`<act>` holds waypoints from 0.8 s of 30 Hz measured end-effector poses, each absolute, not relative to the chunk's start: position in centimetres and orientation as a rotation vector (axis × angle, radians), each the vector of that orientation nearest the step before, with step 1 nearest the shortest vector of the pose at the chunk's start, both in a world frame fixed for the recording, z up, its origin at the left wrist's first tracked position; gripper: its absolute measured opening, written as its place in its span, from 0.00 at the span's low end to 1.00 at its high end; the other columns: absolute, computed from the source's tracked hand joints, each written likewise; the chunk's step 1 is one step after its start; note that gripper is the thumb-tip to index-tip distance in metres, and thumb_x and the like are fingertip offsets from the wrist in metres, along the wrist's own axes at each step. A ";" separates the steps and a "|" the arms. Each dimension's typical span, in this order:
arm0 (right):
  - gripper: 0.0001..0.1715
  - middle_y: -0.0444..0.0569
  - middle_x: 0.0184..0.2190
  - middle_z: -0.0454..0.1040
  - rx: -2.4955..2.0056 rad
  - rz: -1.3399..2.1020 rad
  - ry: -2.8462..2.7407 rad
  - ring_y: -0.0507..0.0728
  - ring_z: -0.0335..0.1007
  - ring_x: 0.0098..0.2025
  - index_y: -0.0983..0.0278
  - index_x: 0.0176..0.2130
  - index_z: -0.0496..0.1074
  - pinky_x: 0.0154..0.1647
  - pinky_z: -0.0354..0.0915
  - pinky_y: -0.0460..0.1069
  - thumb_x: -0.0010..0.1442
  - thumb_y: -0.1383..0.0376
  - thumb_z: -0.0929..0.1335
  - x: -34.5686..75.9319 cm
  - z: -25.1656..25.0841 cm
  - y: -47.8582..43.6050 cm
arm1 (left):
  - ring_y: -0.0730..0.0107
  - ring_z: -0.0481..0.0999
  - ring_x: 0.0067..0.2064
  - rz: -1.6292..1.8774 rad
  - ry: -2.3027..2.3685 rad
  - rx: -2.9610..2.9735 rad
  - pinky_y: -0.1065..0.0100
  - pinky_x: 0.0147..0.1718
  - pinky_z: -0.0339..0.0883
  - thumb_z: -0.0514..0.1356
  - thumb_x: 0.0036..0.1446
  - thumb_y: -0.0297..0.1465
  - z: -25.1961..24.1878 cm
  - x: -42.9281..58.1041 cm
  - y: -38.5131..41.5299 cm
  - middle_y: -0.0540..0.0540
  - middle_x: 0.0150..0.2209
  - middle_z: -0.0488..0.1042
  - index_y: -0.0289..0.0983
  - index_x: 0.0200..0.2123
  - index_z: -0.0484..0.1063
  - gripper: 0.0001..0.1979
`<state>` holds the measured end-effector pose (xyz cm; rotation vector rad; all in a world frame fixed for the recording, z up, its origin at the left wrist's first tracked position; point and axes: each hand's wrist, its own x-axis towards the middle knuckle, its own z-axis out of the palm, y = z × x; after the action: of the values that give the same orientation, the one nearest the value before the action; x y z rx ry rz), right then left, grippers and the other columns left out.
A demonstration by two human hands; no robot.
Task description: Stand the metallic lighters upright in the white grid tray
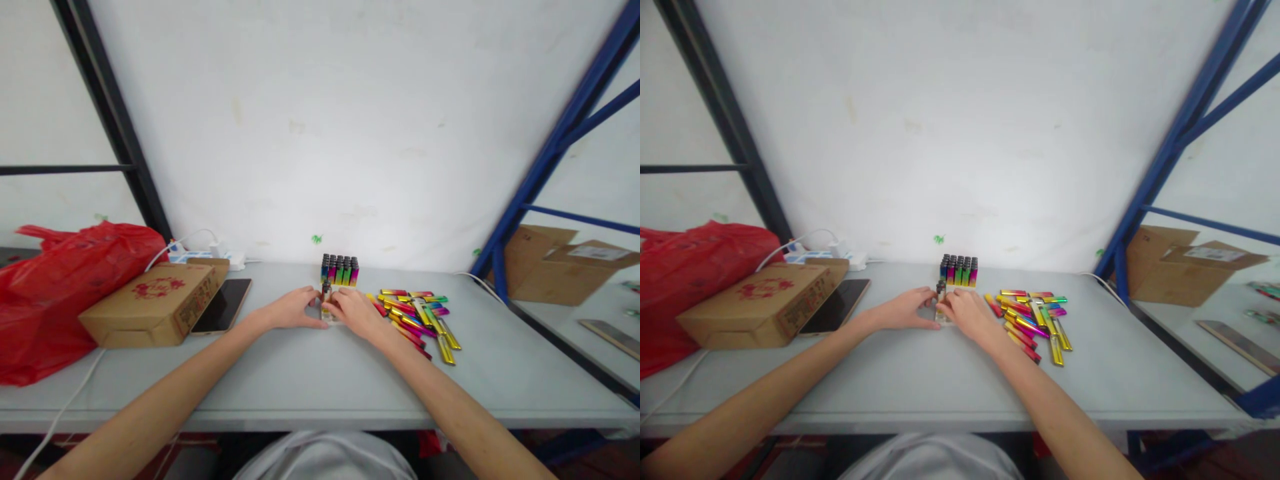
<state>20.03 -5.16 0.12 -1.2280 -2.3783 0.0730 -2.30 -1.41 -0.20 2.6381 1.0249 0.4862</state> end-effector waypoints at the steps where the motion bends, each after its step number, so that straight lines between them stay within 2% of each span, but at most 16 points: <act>1: 0.20 0.53 0.38 0.79 -1.232 0.053 -2.394 0.59 0.75 0.40 0.64 0.39 0.76 0.42 0.64 0.50 0.74 0.53 0.65 20.1 0.1 -5.2 | 0.54 0.76 0.41 0.488 1.021 2.638 0.60 0.41 0.68 0.66 0.51 0.60 -0.2 -2.3 -1.4 0.44 0.40 0.75 0.38 0.40 0.71 0.31; 4: 0.25 0.50 0.34 0.78 -1.228 0.036 -2.403 0.56 0.74 0.37 0.63 0.36 0.76 0.40 0.62 0.49 0.75 0.50 0.62 21.2 0.4 -5.2 | 0.54 0.76 0.42 0.498 1.018 2.623 0.60 0.42 0.69 0.66 0.51 0.60 -0.1 -2.4 -1.4 0.43 0.41 0.76 0.38 0.40 0.72 0.31; 7: 0.25 0.50 0.35 0.78 -1.323 -0.026 -2.336 0.56 0.73 0.38 0.64 0.38 0.76 0.43 0.62 0.49 0.77 0.53 0.59 23.9 0.9 -4.5 | 0.54 0.76 0.42 0.485 1.032 2.610 0.60 0.42 0.69 0.66 0.51 0.60 0.1 -2.3 -1.6 0.43 0.41 0.76 0.38 0.42 0.72 0.32; 11: 0.13 0.55 0.43 0.78 -1.599 -0.103 -2.234 0.59 0.74 0.47 0.65 0.46 0.77 0.52 0.64 0.51 0.73 0.62 0.65 29.2 1.0 -2.9 | 0.54 0.77 0.42 0.475 1.054 2.610 0.60 0.41 0.70 0.66 0.50 0.60 0.4 -2.3 -1.8 0.43 0.42 0.76 0.38 0.43 0.73 0.32; 14: 0.15 0.59 0.52 0.76 -1.769 -0.131 -2.207 0.61 0.72 0.56 0.65 0.53 0.77 0.58 0.63 0.52 0.71 0.66 0.66 32.7 0.7 -2.0 | 0.53 0.77 0.42 0.460 1.066 2.604 0.60 0.41 0.70 0.66 0.50 0.60 0.5 -2.3 -1.9 0.43 0.42 0.77 0.38 0.44 0.73 0.33; 18: 0.17 0.59 0.51 0.78 -1.864 0.022 -2.293 0.61 0.75 0.53 0.65 0.53 0.79 0.57 0.64 0.52 0.71 0.61 0.66 34.8 0.5 -1.6 | 0.53 0.78 0.43 0.452 1.073 2.599 0.59 0.43 0.70 0.67 0.51 0.59 0.5 -2.2 -1.9 0.42 0.43 0.77 0.38 0.45 0.73 0.32; 20: 0.17 0.59 0.50 0.80 -1.841 0.058 -2.330 0.62 0.75 0.53 0.66 0.52 0.79 0.57 0.64 0.52 0.71 0.62 0.66 35.0 0.5 -1.5 | 0.52 0.78 0.43 0.446 1.069 2.601 0.59 0.43 0.70 0.67 0.51 0.59 0.5 -2.3 -1.8 0.42 0.43 0.77 0.38 0.45 0.73 0.32; 24: 0.20 0.62 0.53 0.79 -1.859 0.006 -2.299 0.63 0.76 0.53 0.68 0.57 0.78 0.58 0.65 0.52 0.70 0.65 0.66 35.1 0.4 -1.0 | 0.52 0.77 0.44 0.453 1.062 2.597 0.59 0.43 0.70 0.67 0.50 0.59 0.4 -2.3 -1.8 0.42 0.44 0.77 0.38 0.44 0.72 0.32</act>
<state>35.06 -1.01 0.35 -1.8588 -2.2986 0.0058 -2.28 -1.80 0.42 2.5971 1.0619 0.4532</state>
